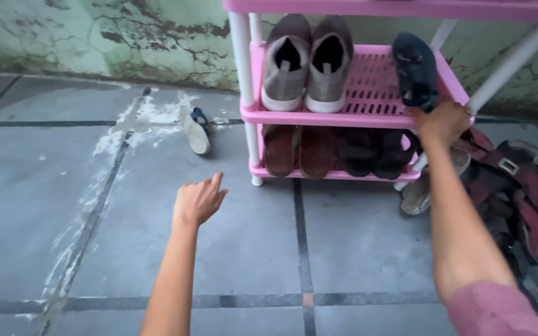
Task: The person picks up various shoes and sandals from the floor and places them onto a pink three-tier shoe rack. They handle sneakers, sandals, and flip-flops one at a time, arranging them on the middle and lower shelves.
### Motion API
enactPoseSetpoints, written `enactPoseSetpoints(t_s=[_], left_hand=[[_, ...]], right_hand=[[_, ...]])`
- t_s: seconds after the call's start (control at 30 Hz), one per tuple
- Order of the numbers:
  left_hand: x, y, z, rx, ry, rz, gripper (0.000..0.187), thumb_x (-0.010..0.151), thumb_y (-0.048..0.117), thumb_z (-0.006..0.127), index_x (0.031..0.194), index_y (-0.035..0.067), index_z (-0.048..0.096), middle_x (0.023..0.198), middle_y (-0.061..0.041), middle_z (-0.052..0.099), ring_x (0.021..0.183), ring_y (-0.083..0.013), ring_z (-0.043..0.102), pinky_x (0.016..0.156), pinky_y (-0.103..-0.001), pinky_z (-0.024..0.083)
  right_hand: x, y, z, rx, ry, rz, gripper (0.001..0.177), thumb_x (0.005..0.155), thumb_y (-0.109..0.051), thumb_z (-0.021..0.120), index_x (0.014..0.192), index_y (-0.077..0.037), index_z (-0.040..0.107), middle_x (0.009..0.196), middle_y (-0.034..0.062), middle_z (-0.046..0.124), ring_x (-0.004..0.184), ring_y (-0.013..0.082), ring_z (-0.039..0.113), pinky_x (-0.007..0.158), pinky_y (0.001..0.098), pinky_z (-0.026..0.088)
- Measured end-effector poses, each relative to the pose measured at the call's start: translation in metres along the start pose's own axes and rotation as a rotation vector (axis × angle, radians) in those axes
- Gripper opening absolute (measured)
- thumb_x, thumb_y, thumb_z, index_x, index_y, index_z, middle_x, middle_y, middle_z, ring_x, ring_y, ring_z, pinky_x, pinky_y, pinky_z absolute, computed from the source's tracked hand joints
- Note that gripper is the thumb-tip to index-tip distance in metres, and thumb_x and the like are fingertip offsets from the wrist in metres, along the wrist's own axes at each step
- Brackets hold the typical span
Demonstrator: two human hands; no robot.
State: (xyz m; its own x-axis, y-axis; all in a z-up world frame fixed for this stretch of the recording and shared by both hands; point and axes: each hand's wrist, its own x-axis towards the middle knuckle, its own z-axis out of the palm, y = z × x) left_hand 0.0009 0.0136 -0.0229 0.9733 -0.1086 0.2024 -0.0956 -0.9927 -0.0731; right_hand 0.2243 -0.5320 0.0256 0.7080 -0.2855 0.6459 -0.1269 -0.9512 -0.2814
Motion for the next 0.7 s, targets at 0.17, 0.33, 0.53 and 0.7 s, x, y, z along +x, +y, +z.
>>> enactPoseSetpoints(t_s=[0.17,0.33,0.53,0.7], left_hand=[[0.009,0.02,0.024,0.004,-0.042,-0.096,0.042,0.096,0.046,0.058,0.126,0.017,0.056,0.09,-0.005,0.075,0.075,-0.0326,0.074,0.064,-0.046,0.058],[0.042,0.061,0.037,0.005,-0.021,-0.128,0.037,0.097,0.047,0.058,0.116,0.016,0.06,0.09,-0.006,0.076,0.078,-0.033,0.074,0.07,-0.048,0.057],[0.078,0.071,0.018,0.081,-0.034,-0.08,0.028,0.093,0.043,0.063,0.096,0.016,0.071,0.09,-0.008,0.076,0.079,-0.034,0.074,0.068,-0.05,0.057],[0.109,0.034,-0.05,0.171,-0.108,-0.179,0.024,0.095,0.04,0.064,0.096,0.018,0.074,0.09,-0.012,0.076,0.082,-0.0362,0.074,0.068,-0.05,0.058]], right_hand=[[-0.012,-0.012,-0.009,0.064,0.122,-0.009,0.054,0.072,-0.049,0.093,0.093,-0.002,0.076,0.094,0.0266,0.071,0.095,0.0486,0.064,0.083,0.0575,0.047],[-0.018,-0.01,-0.013,0.172,0.178,-0.038,0.057,0.071,-0.043,0.093,0.101,0.002,0.073,0.106,0.0336,0.066,0.108,0.0549,0.055,0.09,0.0604,0.043],[-0.017,-0.012,-0.007,0.132,0.276,-0.04,0.051,0.07,-0.036,0.09,0.099,0.0,0.068,0.105,0.0273,0.064,0.109,0.0531,0.054,0.09,0.0615,0.042],[-0.019,-0.007,-0.006,0.233,0.213,-0.018,0.05,0.074,-0.031,0.087,0.106,0.001,0.064,0.112,0.0285,0.062,0.112,0.0517,0.054,0.093,0.0602,0.042]])
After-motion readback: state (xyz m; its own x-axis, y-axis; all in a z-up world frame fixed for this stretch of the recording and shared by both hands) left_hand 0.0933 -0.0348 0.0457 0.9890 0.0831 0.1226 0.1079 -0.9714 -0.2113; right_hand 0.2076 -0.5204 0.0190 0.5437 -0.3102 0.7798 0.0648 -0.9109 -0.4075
